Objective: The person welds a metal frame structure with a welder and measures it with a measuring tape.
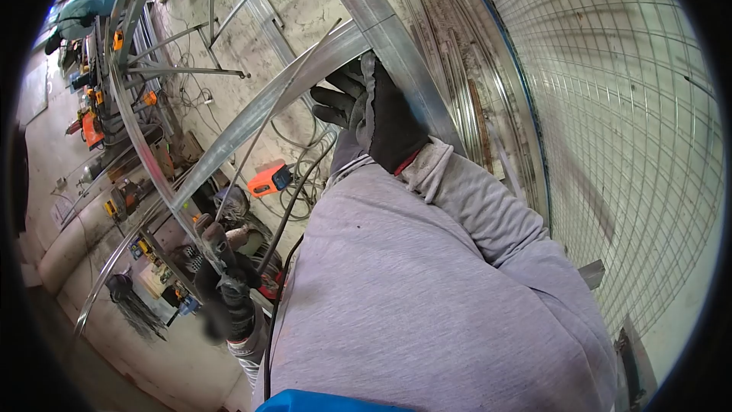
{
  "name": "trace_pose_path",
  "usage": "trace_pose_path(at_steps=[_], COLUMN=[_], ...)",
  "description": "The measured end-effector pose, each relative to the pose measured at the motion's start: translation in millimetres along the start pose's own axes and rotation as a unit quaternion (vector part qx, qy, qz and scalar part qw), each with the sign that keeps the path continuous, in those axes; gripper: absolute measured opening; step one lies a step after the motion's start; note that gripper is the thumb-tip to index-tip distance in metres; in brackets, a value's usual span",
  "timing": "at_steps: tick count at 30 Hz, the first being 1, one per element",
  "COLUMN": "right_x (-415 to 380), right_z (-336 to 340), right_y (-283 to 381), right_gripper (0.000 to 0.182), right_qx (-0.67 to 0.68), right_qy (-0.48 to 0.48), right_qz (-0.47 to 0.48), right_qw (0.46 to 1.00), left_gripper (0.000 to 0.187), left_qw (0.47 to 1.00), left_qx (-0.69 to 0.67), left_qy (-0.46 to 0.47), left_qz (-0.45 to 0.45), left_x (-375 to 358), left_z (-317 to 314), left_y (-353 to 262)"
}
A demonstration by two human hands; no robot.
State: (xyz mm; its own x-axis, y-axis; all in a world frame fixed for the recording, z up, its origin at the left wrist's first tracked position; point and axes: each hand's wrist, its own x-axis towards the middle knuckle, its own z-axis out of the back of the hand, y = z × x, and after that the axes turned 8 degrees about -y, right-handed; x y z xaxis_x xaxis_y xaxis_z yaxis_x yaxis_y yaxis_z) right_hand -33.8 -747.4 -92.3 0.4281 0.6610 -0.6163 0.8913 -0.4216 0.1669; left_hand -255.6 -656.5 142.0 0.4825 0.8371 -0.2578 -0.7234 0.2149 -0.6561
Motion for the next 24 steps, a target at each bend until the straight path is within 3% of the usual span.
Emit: trace_pose_path(at_steps=[12, 15, 24], right_x=[1, 1, 2], right_z=[2, 2, 6], right_y=[-1, -1, -2], right_gripper=[0.079, 0.077, 0.075], right_qx=[0.002, 0.013, 0.008], right_qy=[0.008, -0.002, 0.029], right_qz=[-0.005, -0.01, 0.002], right_qw=[1.0, 1.0, 1.0], left_gripper=[0.096, 0.09, 0.065], left_qw=[1.0, 0.999, 0.994], left_qx=[0.0, 0.04, 0.081], left_qy=[0.008, 0.012, 0.065], left_qz=[-0.004, 0.021, -0.02], left_x=[0, 1, 5], left_z=[4, -1, 11], left_y=[11, -7, 8])
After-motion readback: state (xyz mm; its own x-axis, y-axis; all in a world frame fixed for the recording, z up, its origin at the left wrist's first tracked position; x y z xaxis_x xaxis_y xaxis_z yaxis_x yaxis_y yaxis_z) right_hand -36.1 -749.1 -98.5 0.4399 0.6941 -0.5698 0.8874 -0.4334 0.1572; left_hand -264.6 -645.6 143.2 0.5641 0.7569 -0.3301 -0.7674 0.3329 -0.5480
